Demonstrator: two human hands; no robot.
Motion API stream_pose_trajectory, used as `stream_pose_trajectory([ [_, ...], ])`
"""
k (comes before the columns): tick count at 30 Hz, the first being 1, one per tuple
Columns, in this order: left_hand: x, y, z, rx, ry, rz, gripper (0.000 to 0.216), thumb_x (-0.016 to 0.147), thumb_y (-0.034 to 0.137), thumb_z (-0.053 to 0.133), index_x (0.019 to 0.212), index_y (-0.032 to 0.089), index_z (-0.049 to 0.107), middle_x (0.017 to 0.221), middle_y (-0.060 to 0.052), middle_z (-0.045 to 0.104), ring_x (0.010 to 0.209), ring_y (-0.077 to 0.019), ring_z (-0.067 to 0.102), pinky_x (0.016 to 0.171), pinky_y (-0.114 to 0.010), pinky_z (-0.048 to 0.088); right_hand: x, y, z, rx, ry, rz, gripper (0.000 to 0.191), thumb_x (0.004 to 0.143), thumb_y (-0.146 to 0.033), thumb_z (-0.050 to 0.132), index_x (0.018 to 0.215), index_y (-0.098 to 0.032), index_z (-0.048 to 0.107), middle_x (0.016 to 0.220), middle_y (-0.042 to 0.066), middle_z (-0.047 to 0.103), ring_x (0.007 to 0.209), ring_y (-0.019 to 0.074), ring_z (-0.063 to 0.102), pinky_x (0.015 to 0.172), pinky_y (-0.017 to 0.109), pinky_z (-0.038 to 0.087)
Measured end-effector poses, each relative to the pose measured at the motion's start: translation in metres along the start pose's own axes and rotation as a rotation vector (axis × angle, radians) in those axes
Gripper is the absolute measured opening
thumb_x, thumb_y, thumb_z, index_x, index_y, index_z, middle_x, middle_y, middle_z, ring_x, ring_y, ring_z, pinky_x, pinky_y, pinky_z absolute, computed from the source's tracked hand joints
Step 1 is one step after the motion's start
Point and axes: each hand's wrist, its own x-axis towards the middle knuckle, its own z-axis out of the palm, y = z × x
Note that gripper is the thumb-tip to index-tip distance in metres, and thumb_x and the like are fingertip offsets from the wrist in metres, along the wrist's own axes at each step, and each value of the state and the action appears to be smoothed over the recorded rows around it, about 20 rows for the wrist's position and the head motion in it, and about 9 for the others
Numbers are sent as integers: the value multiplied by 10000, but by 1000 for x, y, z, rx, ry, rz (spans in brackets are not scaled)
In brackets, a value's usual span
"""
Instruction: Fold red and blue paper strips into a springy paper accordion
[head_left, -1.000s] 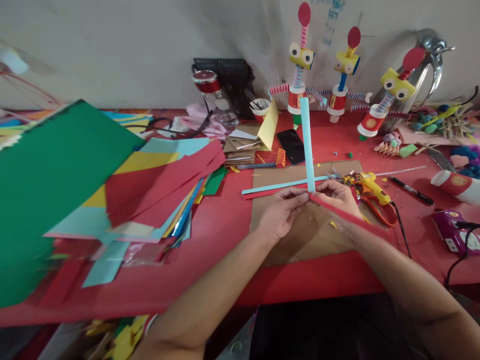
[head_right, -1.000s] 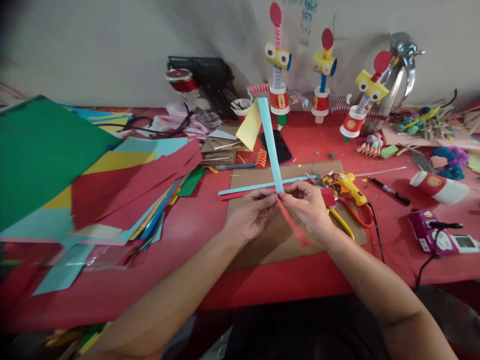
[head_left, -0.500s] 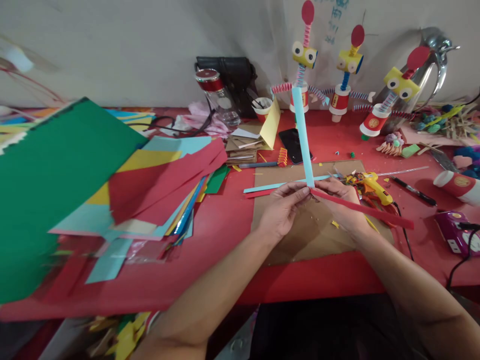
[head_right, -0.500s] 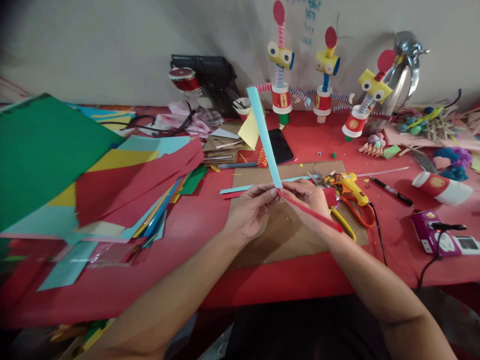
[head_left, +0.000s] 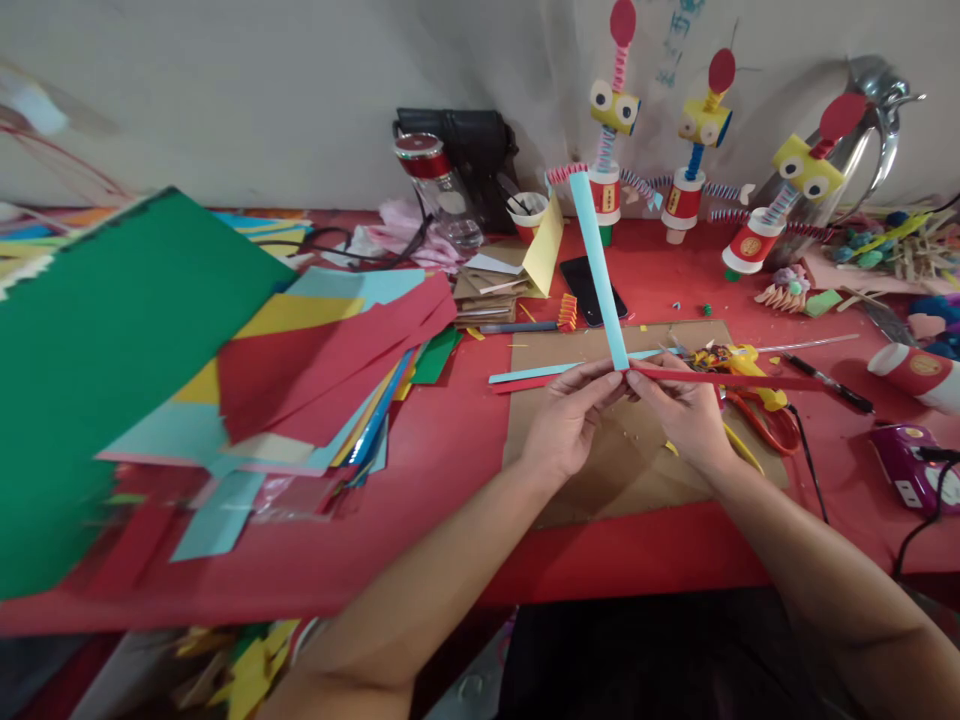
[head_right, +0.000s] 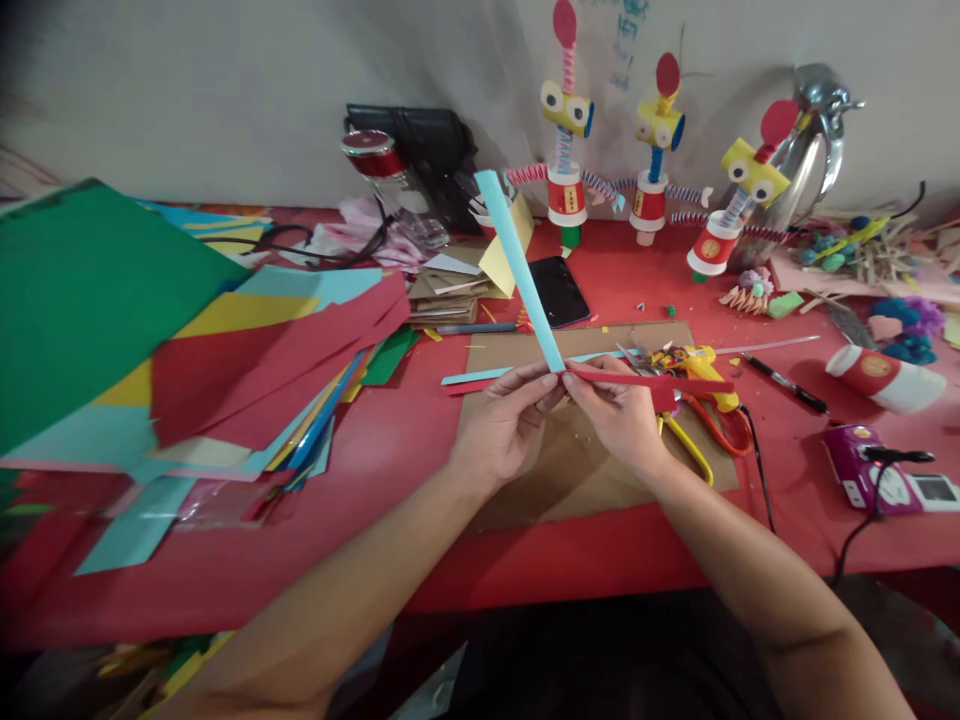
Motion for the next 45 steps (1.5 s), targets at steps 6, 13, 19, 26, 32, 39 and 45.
stream_pose_trajectory([
  [6, 2, 2, -2, 79, -3, 3, 211, 522, 276, 873, 659, 174, 749, 700, -35, 753, 682, -167, 700, 762, -337, 571, 0, 6, -2, -48, -7, 13, 229, 806, -411, 679, 842, -204, 770, 723, 3, 596, 666, 117, 586, 607, 263, 496],
  [13, 4, 1, -5, 87, -12, 28, 204, 551, 280, 864, 670, 175, 735, 713, -24, 744, 664, -144, 684, 731, -312, 560, 4, 1, -2, 67, -51, 61, 216, 769, -416, 715, 699, -219, 768, 720, 5, 627, 647, 114, 603, 622, 266, 520],
  [19, 3, 0, -4, 96, 13, 39, 201, 537, 280, 866, 658, 193, 732, 699, -1, 739, 640, -119, 661, 673, -266, 533, 5, -4, 0, 151, -53, 168, 215, 703, -441, 751, 665, -231, 770, 621, 0, 673, 644, 140, 614, 634, 279, 516],
  [26, 2, 1, -3, 93, 27, 22, 231, 501, 281, 881, 650, 194, 727, 705, 5, 737, 648, -103, 650, 660, -232, 523, 6, -1, -3, 92, -21, 251, 224, 690, -409, 726, 581, -215, 740, 545, -1, 659, 618, 151, 596, 644, 294, 489],
  [32, 0, 4, -1, 146, -12, -8, 225, 507, 242, 871, 651, 172, 714, 707, 3, 723, 687, -111, 662, 700, -245, 538, 8, -2, -8, -42, 13, 260, 249, 699, -369, 700, 516, -201, 694, 538, -11, 630, 565, 119, 526, 587, 269, 432],
  [39, -1, -4, -2, 115, 58, 39, 218, 534, 254, 857, 604, 192, 660, 683, 33, 710, 693, -106, 644, 733, -251, 528, 6, -1, -1, 189, -26, 325, 242, 688, -454, 737, 684, -213, 751, 636, -6, 658, 625, 115, 567, 629, 260, 460],
  [45, -6, -9, -1, 72, 53, 45, 201, 573, 223, 833, 597, 187, 637, 669, 32, 701, 671, -103, 638, 728, -256, 500, 6, 5, 1, 67, -31, 161, 257, 738, -470, 712, 723, -219, 766, 692, 8, 683, 667, 138, 589, 646, 278, 477],
])
